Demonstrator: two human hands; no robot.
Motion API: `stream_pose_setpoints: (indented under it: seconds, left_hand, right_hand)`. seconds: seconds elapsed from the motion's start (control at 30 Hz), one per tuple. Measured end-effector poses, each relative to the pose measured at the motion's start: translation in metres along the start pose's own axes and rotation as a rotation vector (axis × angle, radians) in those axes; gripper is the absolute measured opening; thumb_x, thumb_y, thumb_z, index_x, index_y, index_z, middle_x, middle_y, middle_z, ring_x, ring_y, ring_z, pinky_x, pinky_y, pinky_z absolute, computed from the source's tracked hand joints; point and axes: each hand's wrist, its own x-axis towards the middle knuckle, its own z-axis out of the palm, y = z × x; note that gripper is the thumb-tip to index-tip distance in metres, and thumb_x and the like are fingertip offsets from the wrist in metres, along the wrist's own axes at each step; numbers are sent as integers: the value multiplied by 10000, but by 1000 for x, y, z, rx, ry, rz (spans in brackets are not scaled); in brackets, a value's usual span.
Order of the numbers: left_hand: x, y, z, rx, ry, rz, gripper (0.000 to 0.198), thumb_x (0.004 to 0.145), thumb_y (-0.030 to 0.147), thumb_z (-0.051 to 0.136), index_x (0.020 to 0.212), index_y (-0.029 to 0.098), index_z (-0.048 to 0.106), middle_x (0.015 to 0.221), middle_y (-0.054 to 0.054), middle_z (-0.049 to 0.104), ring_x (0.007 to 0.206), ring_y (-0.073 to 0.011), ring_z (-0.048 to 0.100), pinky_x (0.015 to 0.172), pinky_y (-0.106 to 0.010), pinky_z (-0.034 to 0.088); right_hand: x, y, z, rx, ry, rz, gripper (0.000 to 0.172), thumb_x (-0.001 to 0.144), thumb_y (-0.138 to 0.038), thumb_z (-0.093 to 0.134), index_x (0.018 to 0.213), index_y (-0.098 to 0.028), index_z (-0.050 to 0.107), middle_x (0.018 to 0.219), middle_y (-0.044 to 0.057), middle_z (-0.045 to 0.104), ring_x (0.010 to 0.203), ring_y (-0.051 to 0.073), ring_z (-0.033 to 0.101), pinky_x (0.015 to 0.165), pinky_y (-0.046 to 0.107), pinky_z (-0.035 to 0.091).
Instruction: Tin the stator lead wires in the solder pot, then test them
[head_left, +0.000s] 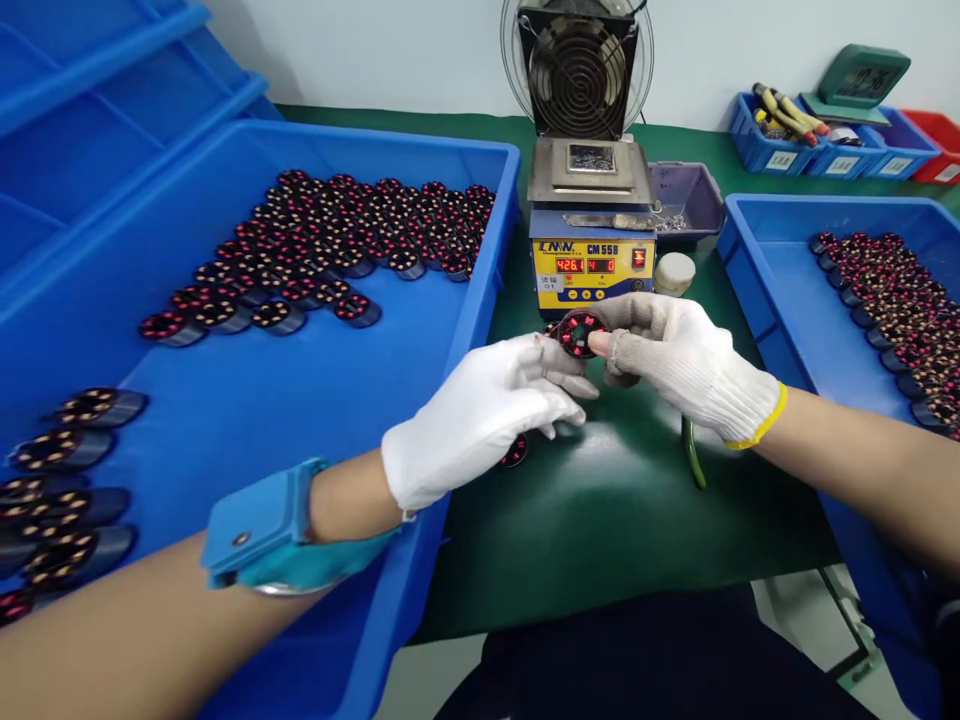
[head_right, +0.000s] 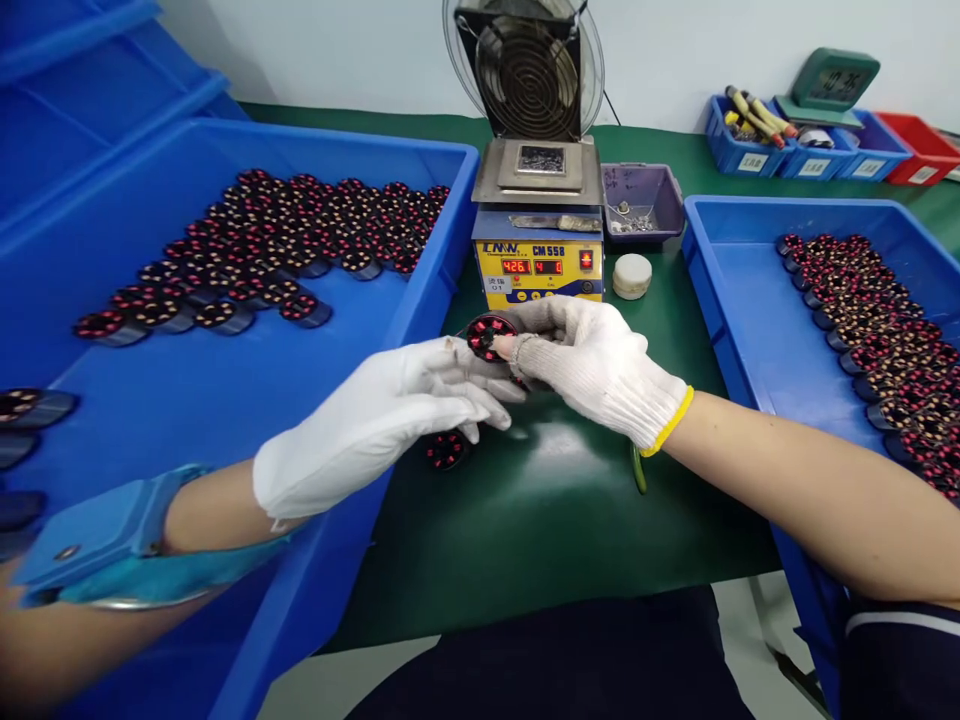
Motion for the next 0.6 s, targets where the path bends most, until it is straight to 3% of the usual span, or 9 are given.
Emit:
stream_pose_setpoints:
  seconds: [0.1,0.17,0.27,0.37,0.5,0.53,0.6]
  left_hand:
    - [-5,1,2,120,22,33,139,654,281,674,714,183,597,659,-41,679,546,-188,637,467,-286,484]
    - [-6,1,4,252,157,73,273,673,370,693,576,196,506,543,-9,596,454,-145,550,435,-274,439]
    - [-2,0,8,424,376,102,385,669,480,724,573,202,476,499,21,541,446,-119,493,435,-254,396]
    - [-1,-4,12,382,334,134,297,767,464,651,672,205,541,550,25,585,482,-128,537,470,-250,429]
    - [-11,-6,10,400,135,255,243,808,346,572,606,210,574,581,2,616,506,-130,553,502,-258,440]
    - [-14,-5,8,434,119,291,276,787,331,584,544,209,538,541,0,588,492,-127,530,491,-260,422]
    - [-14,-4,5,437,207,322,347,765,339,605,482,211,450,474,3,525,467,-122,492,466,-259,395]
  right_hand:
    - [3,4,-4,-87,56,-11,165,767,-194,732,916,-167,668,813,0,678,595,84,594,548,184,511]
    - [3,3,-4,-97,68,-9,192,756,-213,751,922,-167,667,809,1,679,606,93,602,554,190,522]
    - [-1,0,1,-72,69,17,187,750,-189,752,911,-160,660,803,3,682,629,100,615,575,196,538]
    - [-3,0,5,-52,54,26,162,763,-173,740,901,-157,657,813,8,685,638,99,622,579,197,542]
    - [-2,3,3,-37,60,4,179,759,-190,751,908,-161,656,815,2,681,606,84,612,556,182,535]
    - [-2,4,2,-35,69,3,189,754,-196,757,909,-161,655,808,-1,679,601,82,610,551,180,533]
    - [-2,2,2,-29,80,1,194,747,-201,761,900,-158,651,793,-2,676,594,82,608,545,180,533]
